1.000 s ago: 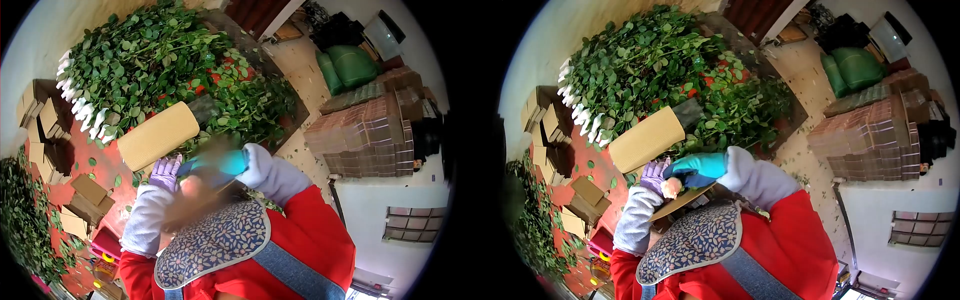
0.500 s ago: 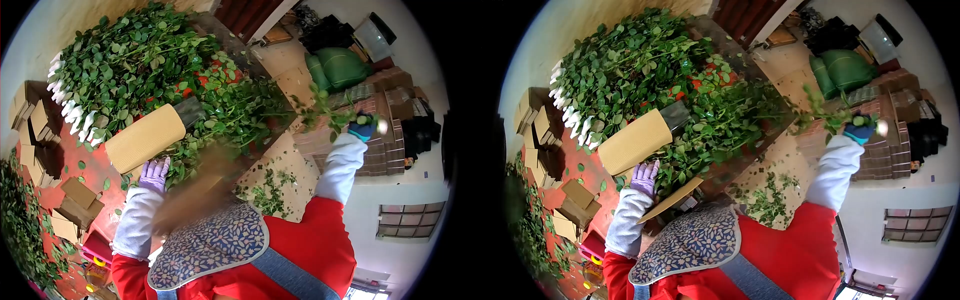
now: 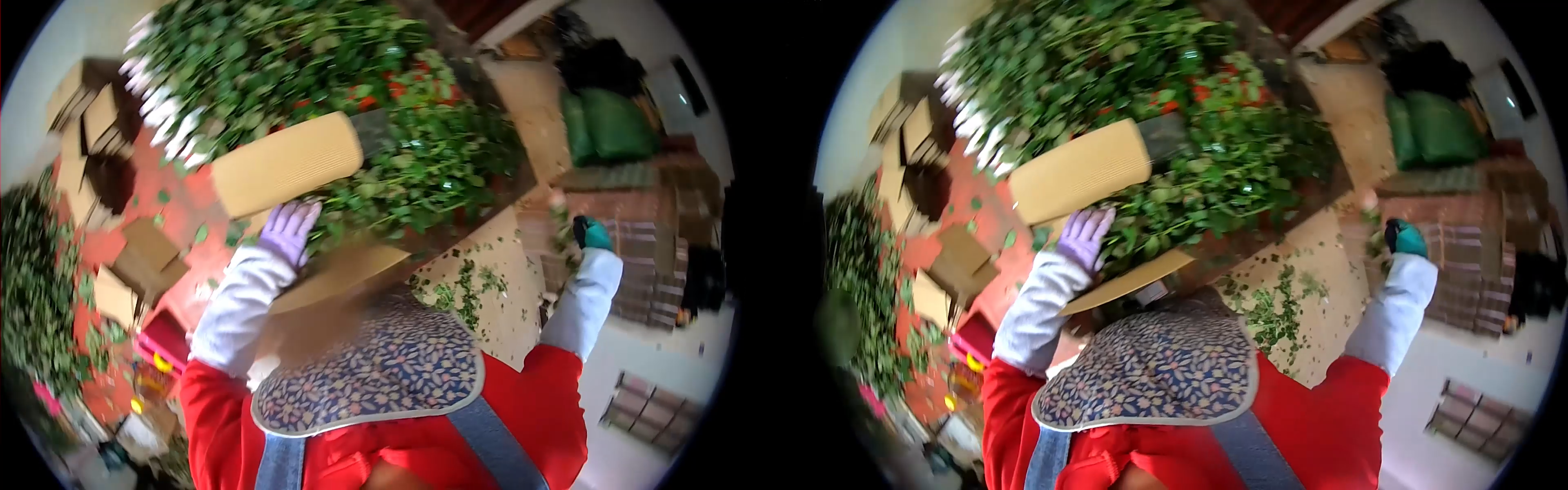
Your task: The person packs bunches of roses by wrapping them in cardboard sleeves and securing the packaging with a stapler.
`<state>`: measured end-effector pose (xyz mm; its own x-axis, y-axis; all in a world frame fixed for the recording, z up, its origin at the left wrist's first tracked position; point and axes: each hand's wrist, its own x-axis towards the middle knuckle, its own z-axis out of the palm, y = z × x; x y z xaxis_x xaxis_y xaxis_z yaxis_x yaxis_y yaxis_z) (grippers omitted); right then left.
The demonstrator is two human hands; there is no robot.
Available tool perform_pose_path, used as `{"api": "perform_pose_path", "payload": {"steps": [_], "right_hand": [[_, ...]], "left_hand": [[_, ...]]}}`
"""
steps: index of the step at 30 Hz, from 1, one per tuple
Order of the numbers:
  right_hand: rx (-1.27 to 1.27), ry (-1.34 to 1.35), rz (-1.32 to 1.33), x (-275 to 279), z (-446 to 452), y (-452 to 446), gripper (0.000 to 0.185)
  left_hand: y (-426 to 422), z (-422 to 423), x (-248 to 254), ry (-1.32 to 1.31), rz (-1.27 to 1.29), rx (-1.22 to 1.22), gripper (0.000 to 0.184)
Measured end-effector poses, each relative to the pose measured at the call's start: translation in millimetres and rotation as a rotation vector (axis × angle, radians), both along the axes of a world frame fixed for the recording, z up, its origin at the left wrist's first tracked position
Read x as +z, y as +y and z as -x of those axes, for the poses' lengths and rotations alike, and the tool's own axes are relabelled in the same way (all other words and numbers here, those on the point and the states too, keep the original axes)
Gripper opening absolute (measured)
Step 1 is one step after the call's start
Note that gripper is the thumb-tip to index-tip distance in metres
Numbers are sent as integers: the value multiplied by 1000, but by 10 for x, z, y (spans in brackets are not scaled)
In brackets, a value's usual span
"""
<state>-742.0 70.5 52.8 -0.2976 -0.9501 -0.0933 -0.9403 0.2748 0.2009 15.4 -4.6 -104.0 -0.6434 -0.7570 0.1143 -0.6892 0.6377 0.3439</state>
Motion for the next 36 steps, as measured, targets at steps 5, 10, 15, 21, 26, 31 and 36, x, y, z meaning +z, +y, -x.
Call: {"api": "perform_pose_path", "payload": {"steps": [5, 10, 15, 21, 26, 31, 36], "right_hand": [[207, -1063, -80, 405, -3214, -1049, 30], [1029, -1104, -405, 449, -4817, -1381, 28], [1020, -970, -781, 22, -5697, -1373, 16], [1135, -753, -891, -431, -5826, -1275, 29], [1541, -541, -563, -532, -5890, -1208, 23], [1233, -213, -1048, -595, -5974, -1034, 35], [1038, -574, -904, -917, -5876, -966, 30]], "left_hand": [[195, -382, 403, 113, -47, 63, 67], [528, -716, 455, 146, -223, 125, 32], [655, -462, 427, 668, -872, 136, 39], [649, -433, 481, 1118, -1441, 401, 17], [773, -492, 175, 727, -751, 589, 21], [884, -367, 196, 616, -785, 771, 20], [839, -298, 308, 611, -957, 831, 23]]}}
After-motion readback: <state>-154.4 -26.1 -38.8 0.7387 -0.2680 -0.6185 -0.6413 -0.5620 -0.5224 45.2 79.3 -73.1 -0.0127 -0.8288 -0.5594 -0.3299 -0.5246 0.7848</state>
